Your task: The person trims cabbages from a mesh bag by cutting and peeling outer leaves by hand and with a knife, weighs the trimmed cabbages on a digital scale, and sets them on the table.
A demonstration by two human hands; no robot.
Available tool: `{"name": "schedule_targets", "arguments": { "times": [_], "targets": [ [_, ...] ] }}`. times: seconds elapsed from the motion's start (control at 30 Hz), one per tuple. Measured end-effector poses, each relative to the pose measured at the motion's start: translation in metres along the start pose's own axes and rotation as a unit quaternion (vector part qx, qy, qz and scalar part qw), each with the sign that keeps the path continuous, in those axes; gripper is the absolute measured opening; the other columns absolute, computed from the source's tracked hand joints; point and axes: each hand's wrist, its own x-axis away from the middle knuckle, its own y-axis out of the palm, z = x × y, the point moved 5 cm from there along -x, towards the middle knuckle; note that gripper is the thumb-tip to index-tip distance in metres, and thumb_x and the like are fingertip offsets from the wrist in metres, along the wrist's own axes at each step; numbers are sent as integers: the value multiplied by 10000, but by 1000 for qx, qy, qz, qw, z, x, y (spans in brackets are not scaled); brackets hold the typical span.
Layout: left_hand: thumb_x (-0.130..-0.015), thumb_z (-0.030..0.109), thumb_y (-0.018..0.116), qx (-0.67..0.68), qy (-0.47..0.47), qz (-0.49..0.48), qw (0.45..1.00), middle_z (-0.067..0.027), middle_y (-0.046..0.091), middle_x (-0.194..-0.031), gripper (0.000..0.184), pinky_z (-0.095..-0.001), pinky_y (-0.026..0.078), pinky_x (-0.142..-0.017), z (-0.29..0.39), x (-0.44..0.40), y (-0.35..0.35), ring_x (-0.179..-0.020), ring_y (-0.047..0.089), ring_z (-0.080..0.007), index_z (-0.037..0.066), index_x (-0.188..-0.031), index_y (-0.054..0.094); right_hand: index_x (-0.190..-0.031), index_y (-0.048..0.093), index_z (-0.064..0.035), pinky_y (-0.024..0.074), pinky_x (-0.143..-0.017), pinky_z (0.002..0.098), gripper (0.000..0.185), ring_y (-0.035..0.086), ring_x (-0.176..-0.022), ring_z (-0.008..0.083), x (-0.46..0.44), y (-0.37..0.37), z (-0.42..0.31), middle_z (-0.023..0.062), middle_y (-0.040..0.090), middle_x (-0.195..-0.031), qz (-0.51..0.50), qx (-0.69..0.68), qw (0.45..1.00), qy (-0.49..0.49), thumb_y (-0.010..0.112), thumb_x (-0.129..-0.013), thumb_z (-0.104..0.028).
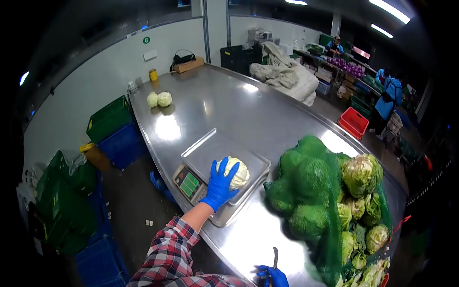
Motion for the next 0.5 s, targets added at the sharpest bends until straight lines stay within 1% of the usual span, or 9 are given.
{"name": "schedule_targets", "arguments": {
  "times": [0.03,0.13,0.17,0.23,0.33,0.4,0.43,0.47,0.5],
  "targets": [
    [-625,350,799,64,2,22,998,-180,285,-1437,936,-516,339,-1037,-5,-10,-17,-1288,321,-422,200,-1428,341,-1114,556,67,460,-558,206,348,540,-671,131,-5,8,2,58,579,-832,-52,-22,998,20,528,-911,-214],
    [-590,332,851,281,-100,64,952,-219,477,-1270,971,-421,385,-1023,-50,-16,-20,-1182,475,-373,62,-1385,364,-1127,568,41,460,-543,204,340,545,-642,104,-11,0,3,36,609,-821,38,97,994,-23,495,-918,-217],
    [-585,294,870,375,-101,132,912,-199,493,-1258,971,-408,395,-1014,-72,-13,-5,-1187,487,-327,37,-1373,364,-1122,574,39,463,-550,200,343,563,-659,111,-22,-16,5,50,619,-839,53,152,986,-36,504,-912,-223],
    [-605,248,870,492,-140,148,846,-170,493,-1267,948,-396,389,-1020,-104,-9,18,-1198,475,-286,25,-1371,357,-1130,578,40,474,-586,208,365,583,-686,122,-36,-28,12,61,629,-848,72,110,991,0,514,-901,-237],
    [-687,192,813,609,-215,218,731,-143,462,-1303,836,-393,391,-1027,-147,-4,31,-1182,487,-282,52,-1372,354,-1164,567,49,488,-660,239,410,596,-734,142,-42,-30,4,87,643,-900,75,220,973,-10,519,-890,-253],
    [-750,205,757,715,-262,277,586,-152,469,-1305,728,-422,403,-1016,-186,-5,32,-1185,489,-293,67,-1359,384,-1161,568,48,484,-632,237,395,589,-708,138,-48,-27,-3,87,642,-884,71,238,969,-14,498,-907,-247],
    [-788,233,722,786,-284,296,463,-157,476,-1305,670,-442,409,-1009,-196,-5,18,-1189,489,-298,73,-1353,400,-1155,572,42,479,-600,232,382,582,-675,134,-40,-9,-7,84,641,-871,70,215,974,-15,487,-916,-244],
    [-833,321,652,819,-242,279,439,-152,484,-1314,603,-490,412,-994,-228,-5,19,-1191,488,-309,89,-1342,428,-1150,576,37,475,-568,227,371,575,-641,130,-35,0,-5,82,639,-857,72,185,980,-22,475,-925,-240],
    [-853,407,589,841,-284,256,383,-139,478,-1335,612,-499,408,-994,-250,1,14,-1193,486,-307,98,-1354,422,-1141,581,27,459,-527,223,355,558,-600,122,-35,-6,-1,74,636,-842,70,185,980,-7,469,-931,-237]
  ]
}}
